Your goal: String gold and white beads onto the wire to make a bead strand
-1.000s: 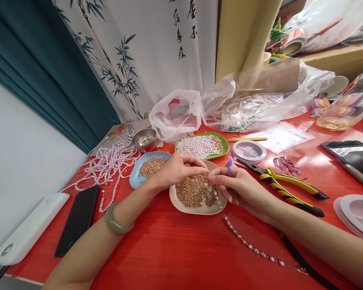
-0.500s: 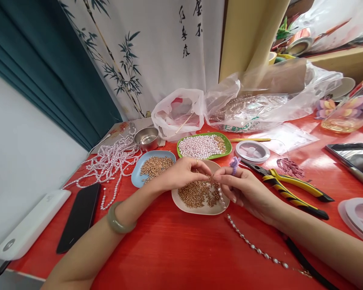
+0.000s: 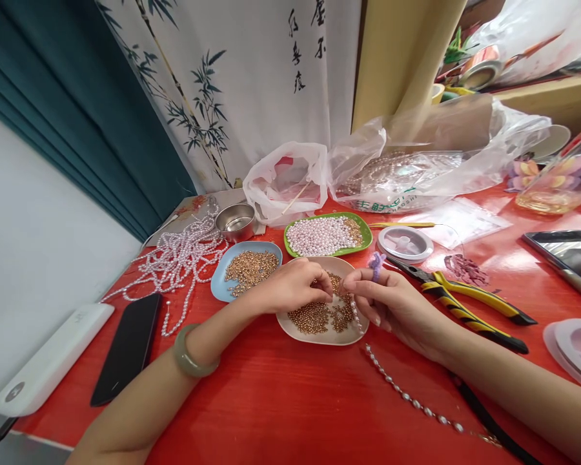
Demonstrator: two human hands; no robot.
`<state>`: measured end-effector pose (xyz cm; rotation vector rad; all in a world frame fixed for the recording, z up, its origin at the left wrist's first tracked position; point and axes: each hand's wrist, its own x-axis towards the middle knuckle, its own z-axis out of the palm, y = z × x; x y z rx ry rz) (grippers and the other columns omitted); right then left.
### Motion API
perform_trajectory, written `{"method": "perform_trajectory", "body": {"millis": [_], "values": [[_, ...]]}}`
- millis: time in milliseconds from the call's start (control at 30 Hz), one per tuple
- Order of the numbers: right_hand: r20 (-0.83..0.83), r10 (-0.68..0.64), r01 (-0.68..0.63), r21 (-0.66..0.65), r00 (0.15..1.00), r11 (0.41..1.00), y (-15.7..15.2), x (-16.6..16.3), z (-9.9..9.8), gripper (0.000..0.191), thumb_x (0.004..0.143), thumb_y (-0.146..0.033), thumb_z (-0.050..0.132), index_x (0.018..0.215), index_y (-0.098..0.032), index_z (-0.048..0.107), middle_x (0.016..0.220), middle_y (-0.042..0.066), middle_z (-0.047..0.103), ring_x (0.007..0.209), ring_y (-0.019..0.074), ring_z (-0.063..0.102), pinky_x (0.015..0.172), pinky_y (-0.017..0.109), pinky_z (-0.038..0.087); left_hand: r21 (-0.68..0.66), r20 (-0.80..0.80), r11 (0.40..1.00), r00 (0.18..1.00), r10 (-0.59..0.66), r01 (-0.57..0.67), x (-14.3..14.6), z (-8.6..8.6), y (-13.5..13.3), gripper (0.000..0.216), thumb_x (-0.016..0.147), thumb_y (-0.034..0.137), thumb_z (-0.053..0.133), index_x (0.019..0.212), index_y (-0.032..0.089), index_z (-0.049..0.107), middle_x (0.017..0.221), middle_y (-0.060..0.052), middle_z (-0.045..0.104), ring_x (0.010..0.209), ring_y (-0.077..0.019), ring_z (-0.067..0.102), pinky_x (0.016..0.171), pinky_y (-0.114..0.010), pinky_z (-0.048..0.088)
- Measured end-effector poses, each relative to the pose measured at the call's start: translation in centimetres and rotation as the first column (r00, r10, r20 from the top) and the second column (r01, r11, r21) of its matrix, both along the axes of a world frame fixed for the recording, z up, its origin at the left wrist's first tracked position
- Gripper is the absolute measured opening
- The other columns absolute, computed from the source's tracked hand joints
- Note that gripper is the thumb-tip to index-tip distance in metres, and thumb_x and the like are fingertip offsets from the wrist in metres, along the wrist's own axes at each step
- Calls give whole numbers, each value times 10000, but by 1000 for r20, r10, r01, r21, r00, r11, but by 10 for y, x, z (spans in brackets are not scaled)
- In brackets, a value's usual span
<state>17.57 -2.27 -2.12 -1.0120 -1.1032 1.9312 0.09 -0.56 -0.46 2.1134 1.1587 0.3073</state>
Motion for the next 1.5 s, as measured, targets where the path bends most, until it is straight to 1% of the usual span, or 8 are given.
{"method": "perform_trajectory", "body": {"millis": [100, 200, 333, 433, 567, 933, 1233, 1500], "values": [[4, 14, -14, 10, 1000, 1000, 0, 0, 0, 113, 667, -258, 628, 622, -165, 582, 335, -65, 451, 296, 24, 305, 298, 150, 169, -254, 242, 963, 958, 156, -92, 1, 2, 3, 100, 706, 206, 555, 732, 130, 615, 724, -30, 602, 657, -110, 510, 630, -251, 374], [14, 18, -18, 26, 1000, 1000, 0, 0, 0, 110, 675, -248, 620, 625, -160, 577, 327, -68, 448, 287, 18, 295, 293, 143, 169, -428, 405, 899, 871, 277, -87, 3, 2, 4, 112, 696, 228, 580, 714, 121, 608, 666, -12, 573, 584, -76, 465, 567, -225, 344], [15, 33, -33, 39, 999, 999, 0, 0, -1, 125, 701, -258, 607, 636, -159, 568, 341, -62, 465, 282, 22, 319, 285, 143, 184, -551, 451, 828, 797, 402, -105, 4, -1, 4, 159, 658, 270, 627, 713, 121, 621, 654, -7, 562, 502, -46, 391, 467, -205, 266], [33, 33, -35, 39, 999, 999, 0, 0, -1, 149, 711, -263, 606, 618, -159, 556, 355, -60, 465, 290, 24, 335, 288, 142, 205, -600, 466, 791, 751, 467, -120, 4, -2, 3, 150, 638, 259, 647, 707, 126, 628, 671, -6, 566, 514, -40, 408, 464, -198, 258], [62, 22, -25, 44, 998, 999, 0, 0, 0, 177, 709, -270, 607, 585, -161, 546, 351, -60, 448, 289, 26, 325, 288, 146, 215, -629, 481, 770, 724, 495, -109, 5, -2, 3, 118, 643, 236, 650, 702, 135, 633, 683, -2, 575, 568, -50, 457, 498, -200, 286], [75, 23, -26, 44, 997, 999, -1, 0, 1, 179, 709, -258, 602, 567, -163, 548, 350, -55, 451, 293, 26, 327, 293, 142, 219, -614, 528, 785, 694, 490, -87, 4, -4, 5, 102, 639, 208, 652, 703, 131, 634, 699, -9, 593, 626, -67, 492, 524, -203, 313], [78, 28, -33, 58, 997, 998, 0, 0, 0, 177, 709, -256, 598, 566, -164, 549, 354, -50, 463, 296, 31, 321, 302, 157, 219, -630, 515, 769, 684, 516, -106, 5, -3, 4, 105, 638, 206, 653, 704, 127, 629, 710, -12, 594, 639, -68, 496, 526, -192, 322], [90, 30, -35, 53, 995, 998, 0, 0, 0, 157, 708, -250, 595, 580, -168, 559, 350, -48, 470, 287, 32, 318, 293, 168, 189, -609, 506, 784, 704, 498, -117, 5, -3, 4, 144, 629, 236, 660, 714, 124, 630, 704, -17, 585, 599, -65, 471, 503, -191, 318]]}}
